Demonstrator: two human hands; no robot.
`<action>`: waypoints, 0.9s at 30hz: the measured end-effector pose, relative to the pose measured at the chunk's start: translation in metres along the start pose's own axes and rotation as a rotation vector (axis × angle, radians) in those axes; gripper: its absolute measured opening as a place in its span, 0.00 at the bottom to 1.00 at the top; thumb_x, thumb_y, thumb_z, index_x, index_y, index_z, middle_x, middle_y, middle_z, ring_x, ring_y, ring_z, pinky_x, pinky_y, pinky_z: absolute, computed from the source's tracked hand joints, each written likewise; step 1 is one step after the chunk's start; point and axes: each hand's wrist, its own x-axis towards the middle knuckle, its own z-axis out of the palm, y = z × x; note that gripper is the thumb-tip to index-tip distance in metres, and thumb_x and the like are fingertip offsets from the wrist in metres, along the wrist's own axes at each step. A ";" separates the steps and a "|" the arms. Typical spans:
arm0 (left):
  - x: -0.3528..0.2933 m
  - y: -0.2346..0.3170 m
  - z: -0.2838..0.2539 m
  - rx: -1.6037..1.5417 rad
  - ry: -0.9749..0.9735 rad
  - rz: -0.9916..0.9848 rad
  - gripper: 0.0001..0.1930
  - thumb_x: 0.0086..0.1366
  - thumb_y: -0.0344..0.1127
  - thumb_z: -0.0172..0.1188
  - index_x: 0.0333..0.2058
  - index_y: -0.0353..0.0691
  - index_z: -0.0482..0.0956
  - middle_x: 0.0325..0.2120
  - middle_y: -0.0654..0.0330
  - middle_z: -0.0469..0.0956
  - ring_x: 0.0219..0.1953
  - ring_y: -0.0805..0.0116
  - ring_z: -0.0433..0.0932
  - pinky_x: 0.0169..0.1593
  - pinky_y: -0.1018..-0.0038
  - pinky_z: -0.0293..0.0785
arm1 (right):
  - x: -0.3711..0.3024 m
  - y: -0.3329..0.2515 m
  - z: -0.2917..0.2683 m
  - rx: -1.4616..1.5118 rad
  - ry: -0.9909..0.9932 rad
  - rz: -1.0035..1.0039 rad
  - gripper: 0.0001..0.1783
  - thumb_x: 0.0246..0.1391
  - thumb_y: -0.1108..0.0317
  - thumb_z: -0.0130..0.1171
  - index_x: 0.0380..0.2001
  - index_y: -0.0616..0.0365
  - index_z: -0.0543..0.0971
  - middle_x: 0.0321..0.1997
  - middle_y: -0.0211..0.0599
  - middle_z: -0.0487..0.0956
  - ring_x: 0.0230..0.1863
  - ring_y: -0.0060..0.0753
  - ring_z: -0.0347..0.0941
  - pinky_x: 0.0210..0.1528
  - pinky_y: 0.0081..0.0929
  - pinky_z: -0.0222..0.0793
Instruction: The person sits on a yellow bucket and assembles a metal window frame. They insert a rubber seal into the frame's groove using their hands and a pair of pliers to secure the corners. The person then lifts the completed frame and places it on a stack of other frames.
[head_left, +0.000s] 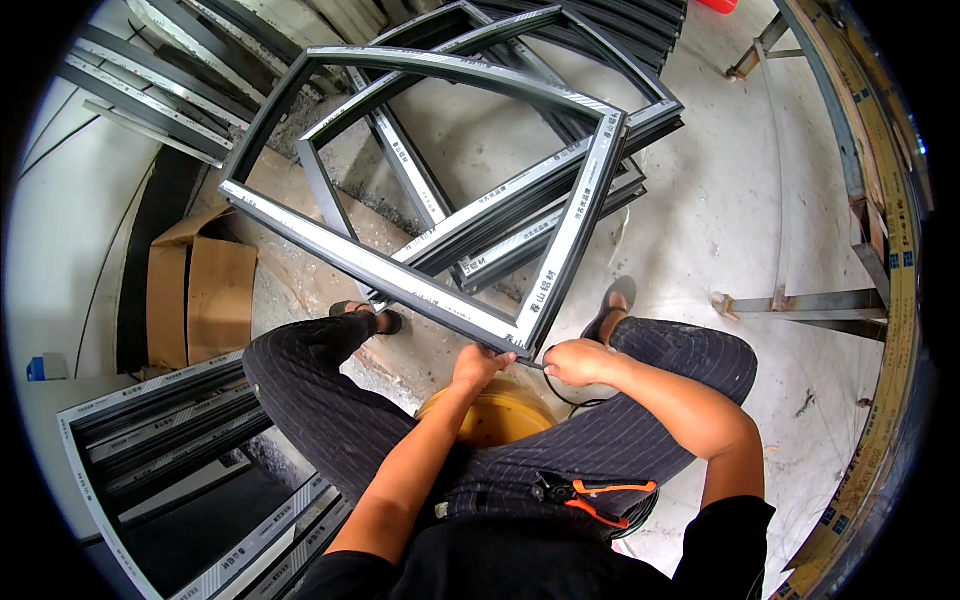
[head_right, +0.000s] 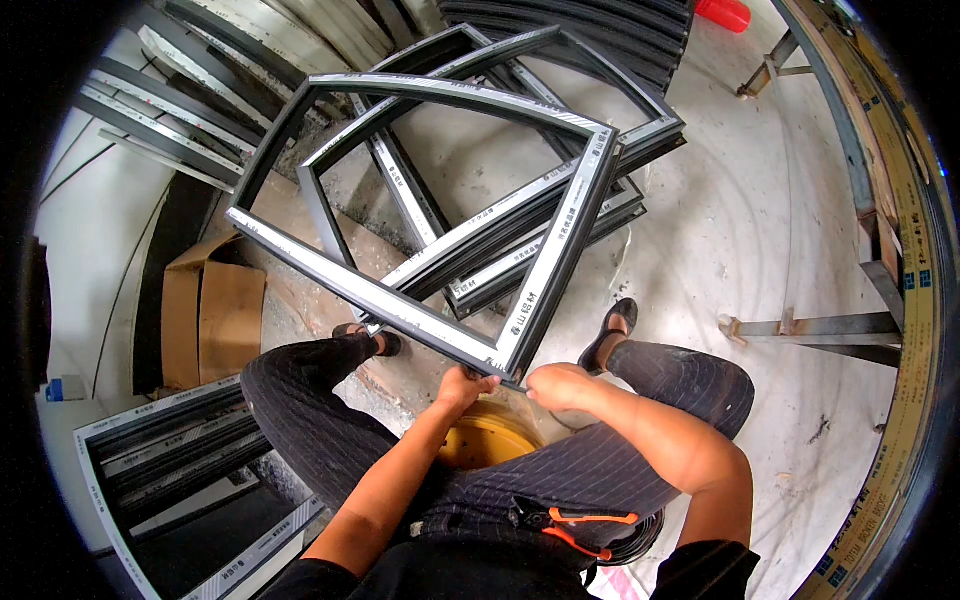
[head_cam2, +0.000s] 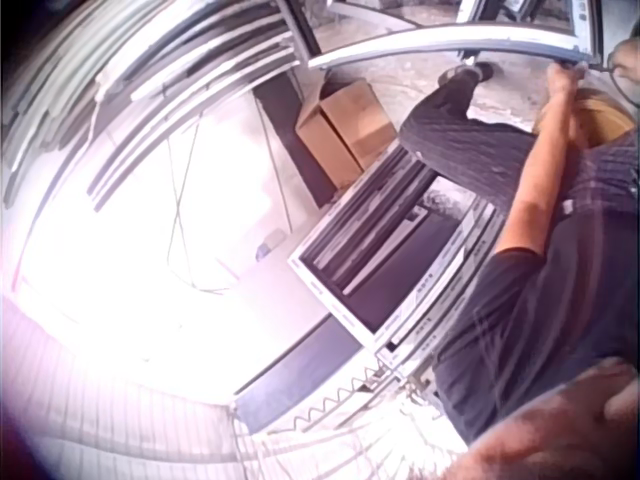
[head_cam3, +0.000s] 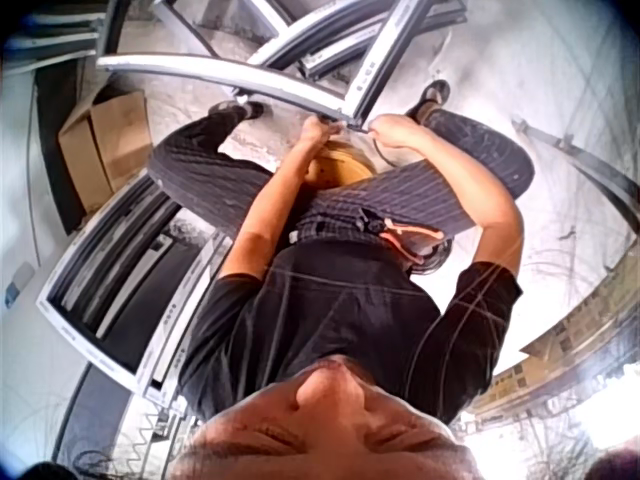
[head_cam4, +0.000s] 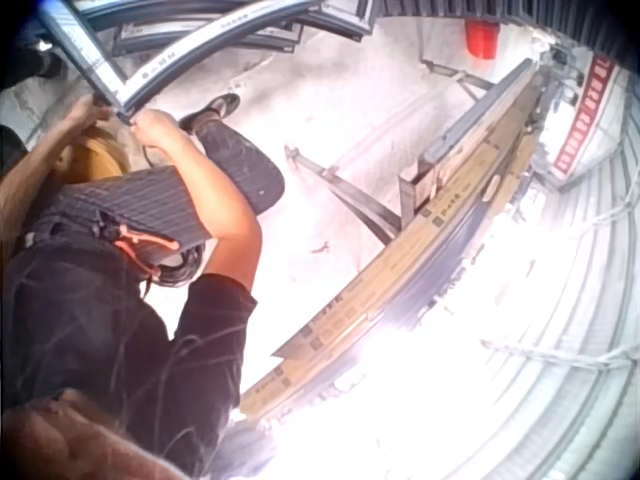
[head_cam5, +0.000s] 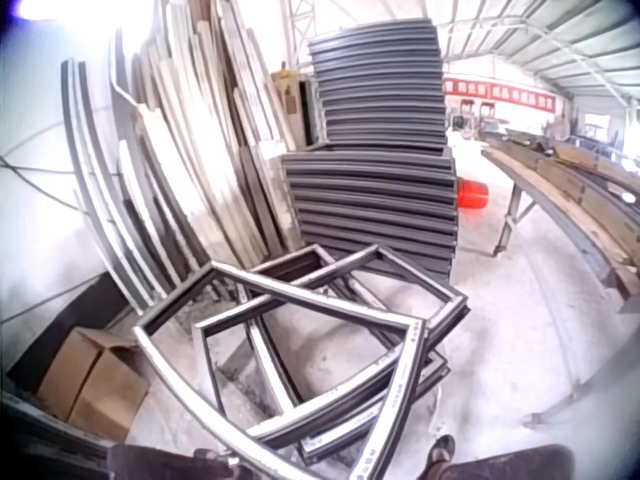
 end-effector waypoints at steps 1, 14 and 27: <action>-0.004 0.008 -0.002 0.073 0.007 -0.010 0.14 0.50 0.36 0.68 0.29 0.30 0.78 0.21 0.61 0.78 0.24 0.71 0.73 0.30 0.74 0.68 | -0.001 -0.003 -0.004 0.012 -0.012 0.009 0.15 0.55 0.61 0.47 0.32 0.62 0.76 0.32 0.50 0.76 0.39 0.51 0.72 0.42 0.43 0.66; 0.067 -0.044 -0.189 -0.267 0.671 -0.007 0.13 0.54 0.36 0.64 0.20 0.32 0.73 0.15 0.57 0.75 0.14 0.71 0.72 0.17 0.76 0.65 | 0.000 -0.010 -0.050 -0.104 0.180 -0.026 0.13 0.50 0.62 0.53 0.29 0.61 0.77 0.30 0.48 0.77 0.36 0.50 0.73 0.38 0.42 0.69; 0.091 0.056 -0.215 0.188 1.049 0.221 0.37 0.59 0.46 0.54 0.56 0.22 0.52 0.50 0.33 0.64 0.52 0.41 0.66 0.55 0.63 0.61 | 0.054 -0.001 -0.129 -0.577 0.560 0.023 0.18 0.44 0.49 0.56 0.18 0.51 0.81 0.26 0.32 0.76 0.41 0.33 0.68 0.58 0.37 0.53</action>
